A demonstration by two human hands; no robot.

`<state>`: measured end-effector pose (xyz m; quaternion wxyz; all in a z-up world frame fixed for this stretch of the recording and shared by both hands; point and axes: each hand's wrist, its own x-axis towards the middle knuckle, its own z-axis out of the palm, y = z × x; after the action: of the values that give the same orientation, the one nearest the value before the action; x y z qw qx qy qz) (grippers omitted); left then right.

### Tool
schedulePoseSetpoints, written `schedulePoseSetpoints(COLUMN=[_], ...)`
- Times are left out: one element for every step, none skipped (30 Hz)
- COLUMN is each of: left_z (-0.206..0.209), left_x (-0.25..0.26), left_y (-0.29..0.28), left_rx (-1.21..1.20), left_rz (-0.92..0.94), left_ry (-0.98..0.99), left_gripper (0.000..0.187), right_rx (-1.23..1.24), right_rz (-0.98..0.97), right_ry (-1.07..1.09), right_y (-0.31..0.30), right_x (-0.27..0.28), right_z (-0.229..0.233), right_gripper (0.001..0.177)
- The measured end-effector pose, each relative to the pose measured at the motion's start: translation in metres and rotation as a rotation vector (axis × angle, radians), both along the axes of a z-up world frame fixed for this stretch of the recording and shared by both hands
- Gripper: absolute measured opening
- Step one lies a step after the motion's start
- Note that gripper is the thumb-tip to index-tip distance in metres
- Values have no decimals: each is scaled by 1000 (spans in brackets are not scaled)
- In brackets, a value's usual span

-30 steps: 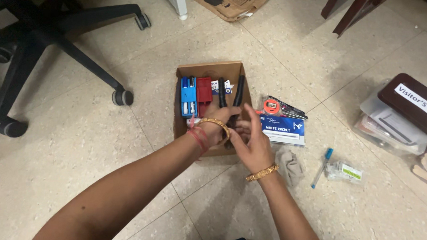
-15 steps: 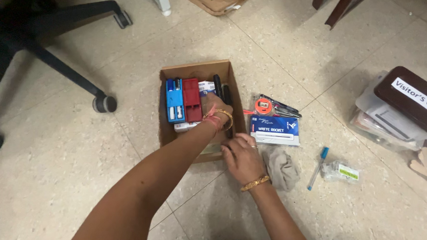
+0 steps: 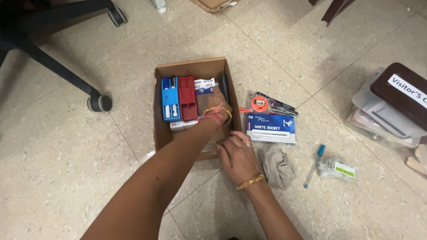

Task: The person organizes small office supplies and tools on the floor. They place items into a clear plastic container and a cardboard box, using a cloth to wipe the box's interior.

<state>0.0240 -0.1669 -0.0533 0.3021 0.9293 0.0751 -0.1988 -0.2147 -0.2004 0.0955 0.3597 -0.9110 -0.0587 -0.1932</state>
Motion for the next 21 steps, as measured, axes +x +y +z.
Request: schedulePoseSetpoints(left_z=[3,7,14,23,32,41,50,58,65,69,71,72,71,71,70,70,71,73,76,80,85], left_x=[-3,-6,-9,-13,-16,-21,-27,-32,-37,-43,-48,-49,-49,-48,-46,-44,-43,-43,-43,-45,-46], left_y=[5,10,11,11,11,12,14,18,22,27,32,35,38,40,41,42,43,45,49,53,56], left_rx=[3,3,18,29,40,65,83,91,90,73,66,82,98,114,132,150,168,96,25,-46,-72], left_rz=[-40,-80,-99,-121,-141,-174,-210,-251,-306,-357,-411,-494,-577,-658,-698,-736,-774,-730,-686,-642,-636], left_ry=[21,39,12,-16,-51,-115,-175,-234,-289,-343,-390,-376,-361,-346,-421,-497,-573,-535,-496,-452,-471], left_gripper=[53,54,55,56,58,59,61,62,64,65,64,65,66,66,64,61,59,56,53,50,48], right_rx=[-2,-5,-10,-16,-21,-24,-26,-27,-28,-29,-30,-31,-31,-33,-40,-48,-55,-2,50,105,136], right_rz=[3,5,-1,-5,-10,-7,-5,-2,-3,-6,-9,-12,-14,-15,-19,-22,-25,1,26,51,-20], right_ry=[4,8,10,13,15,21,28,33,26,19,12,5,-3,-12,5,21,38,-7,-52,-93,-82], right_y=[0,-1,-1,-1,-2,-2,-2,-1,-1,-1,-1,-1,-1,0,0,0,0,-3,-7,-12,-20], right_x=[0,0,-1,-1,-1,-1,-1,-1,-1,-2,-2,-2,-3,-2,-2,-3,-4,-5,-6,-9,-14], right_z=[0,1,1,0,0,-1,-1,-2,-2,-3,-3,-4,-4,-4,-4,-3,-3,-3,-4,-6,-9], right_gripper=[14,14,14,14,15,15,15,15,16,16,17,17,18,18,18,18,18,18,18,20,21])
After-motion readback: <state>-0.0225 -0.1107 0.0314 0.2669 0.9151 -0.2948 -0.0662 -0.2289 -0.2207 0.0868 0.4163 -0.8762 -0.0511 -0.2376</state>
